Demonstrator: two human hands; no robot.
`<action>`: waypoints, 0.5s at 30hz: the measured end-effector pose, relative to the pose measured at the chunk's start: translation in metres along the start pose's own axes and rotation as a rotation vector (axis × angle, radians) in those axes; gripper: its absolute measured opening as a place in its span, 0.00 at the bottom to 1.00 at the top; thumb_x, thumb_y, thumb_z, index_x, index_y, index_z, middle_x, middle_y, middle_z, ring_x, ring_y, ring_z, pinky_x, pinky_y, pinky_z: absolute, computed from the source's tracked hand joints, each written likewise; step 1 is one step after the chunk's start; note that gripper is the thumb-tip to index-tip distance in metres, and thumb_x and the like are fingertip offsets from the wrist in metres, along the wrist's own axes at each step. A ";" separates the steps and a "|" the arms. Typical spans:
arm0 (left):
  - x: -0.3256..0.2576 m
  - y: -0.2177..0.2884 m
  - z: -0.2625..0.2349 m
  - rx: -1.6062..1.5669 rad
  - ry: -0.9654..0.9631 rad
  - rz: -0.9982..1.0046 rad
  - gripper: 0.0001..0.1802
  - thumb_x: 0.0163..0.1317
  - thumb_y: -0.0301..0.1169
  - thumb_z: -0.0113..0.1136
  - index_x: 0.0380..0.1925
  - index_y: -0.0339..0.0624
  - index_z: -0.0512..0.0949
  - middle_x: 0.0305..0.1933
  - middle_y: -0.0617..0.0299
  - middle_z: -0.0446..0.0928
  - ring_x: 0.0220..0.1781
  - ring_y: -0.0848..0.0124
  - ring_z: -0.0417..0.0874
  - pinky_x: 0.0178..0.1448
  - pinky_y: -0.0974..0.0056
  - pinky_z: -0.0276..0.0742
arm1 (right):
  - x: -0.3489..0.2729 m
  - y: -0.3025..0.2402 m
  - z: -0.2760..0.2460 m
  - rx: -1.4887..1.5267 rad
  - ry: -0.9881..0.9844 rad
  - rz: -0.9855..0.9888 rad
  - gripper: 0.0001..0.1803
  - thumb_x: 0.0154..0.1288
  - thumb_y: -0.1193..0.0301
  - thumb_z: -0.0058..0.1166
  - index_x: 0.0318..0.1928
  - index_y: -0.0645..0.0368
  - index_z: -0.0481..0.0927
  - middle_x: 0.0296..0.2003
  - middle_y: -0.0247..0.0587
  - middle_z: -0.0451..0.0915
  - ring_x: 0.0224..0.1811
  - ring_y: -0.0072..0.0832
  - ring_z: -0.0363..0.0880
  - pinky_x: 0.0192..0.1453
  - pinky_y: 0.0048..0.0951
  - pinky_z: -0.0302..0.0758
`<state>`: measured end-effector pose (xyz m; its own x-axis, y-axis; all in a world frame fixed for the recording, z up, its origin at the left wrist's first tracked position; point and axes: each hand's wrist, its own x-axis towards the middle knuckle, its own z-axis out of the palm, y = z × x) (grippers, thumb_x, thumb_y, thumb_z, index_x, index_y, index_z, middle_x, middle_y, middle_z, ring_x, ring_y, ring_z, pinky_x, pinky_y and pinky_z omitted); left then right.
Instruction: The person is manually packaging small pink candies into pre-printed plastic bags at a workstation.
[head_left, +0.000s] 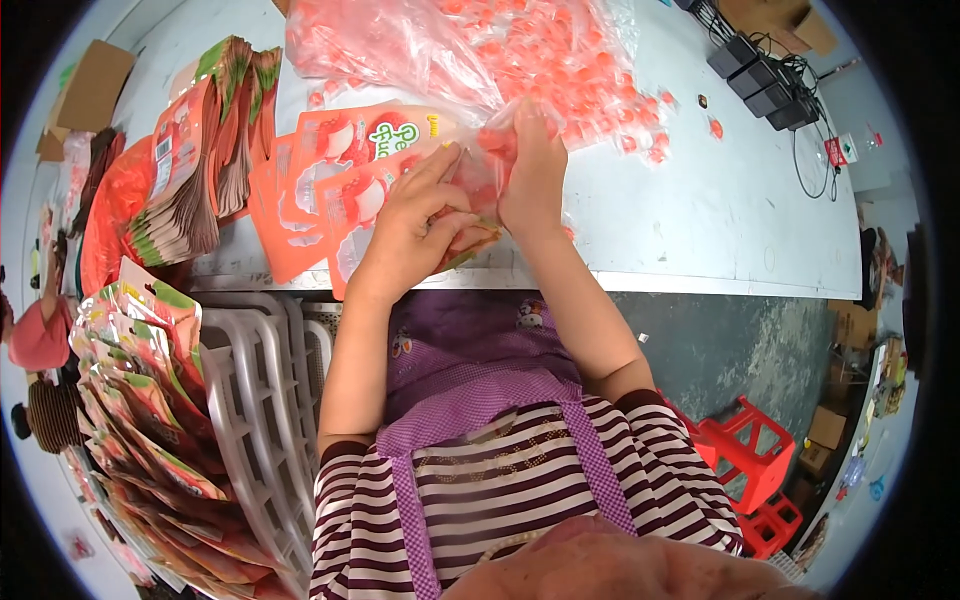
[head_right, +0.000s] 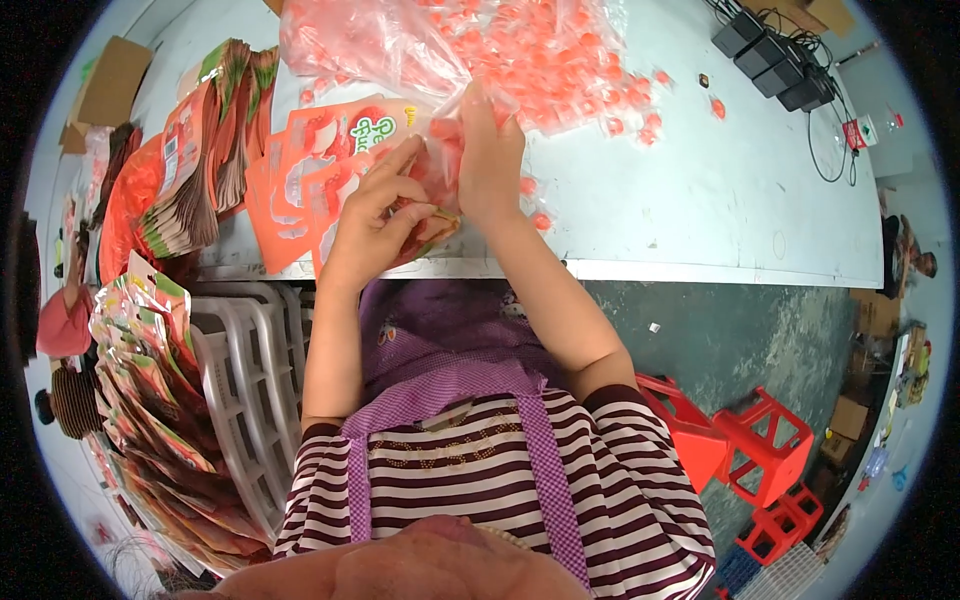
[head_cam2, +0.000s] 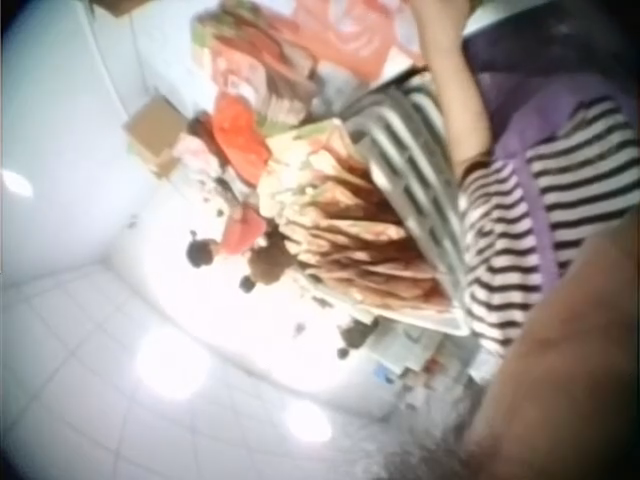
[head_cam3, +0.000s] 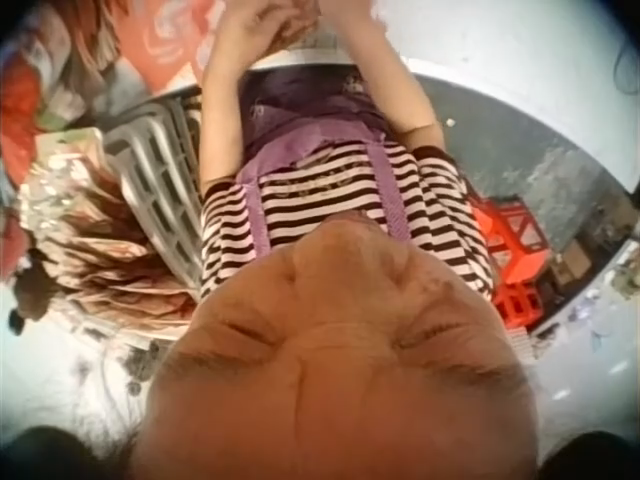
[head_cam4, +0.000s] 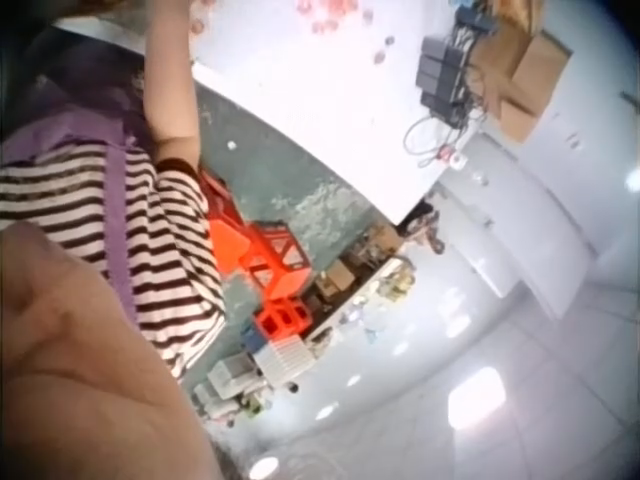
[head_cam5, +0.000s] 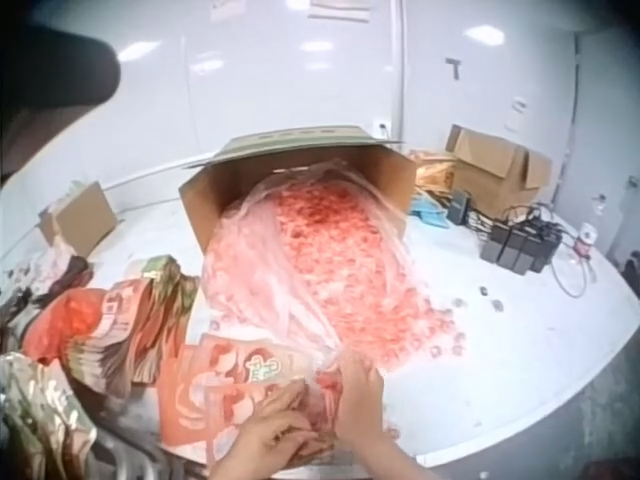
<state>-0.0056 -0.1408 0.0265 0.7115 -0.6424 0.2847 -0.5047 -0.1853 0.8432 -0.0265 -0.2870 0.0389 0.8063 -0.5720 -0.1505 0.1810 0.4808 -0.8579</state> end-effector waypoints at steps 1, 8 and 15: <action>0.000 0.000 -0.001 0.001 0.003 -0.002 0.04 0.51 0.23 0.58 0.28 0.40 0.76 0.63 0.46 0.65 0.66 0.53 0.63 0.67 0.55 0.56 | -0.002 0.003 -0.001 -0.046 -0.039 -0.013 0.15 0.65 0.57 0.49 0.35 0.57 0.73 0.25 0.33 0.75 0.29 0.20 0.72 0.33 0.22 0.69; 0.004 0.004 -0.001 -0.046 0.037 0.003 0.03 0.50 0.22 0.57 0.27 0.39 0.76 0.63 0.46 0.65 0.63 0.52 0.67 0.65 0.55 0.58 | -0.001 0.019 -0.021 -0.231 -0.338 -0.372 0.15 0.66 0.60 0.48 0.41 0.61 0.72 0.36 0.39 0.75 0.43 0.25 0.75 0.46 0.26 0.72; 0.005 0.004 0.004 0.066 0.047 0.047 0.04 0.50 0.21 0.57 0.27 0.39 0.76 0.61 0.48 0.67 0.63 0.51 0.65 0.65 0.54 0.58 | 0.000 0.028 -0.030 -0.006 -0.330 -0.368 0.21 0.70 0.55 0.39 0.45 0.62 0.71 0.49 0.45 0.70 0.51 0.29 0.71 0.57 0.33 0.70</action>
<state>-0.0056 -0.1475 0.0297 0.7080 -0.6160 0.3454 -0.5676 -0.2053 0.7973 -0.0386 -0.2936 0.0002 0.8251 -0.4617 0.3257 0.4846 0.2819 -0.8281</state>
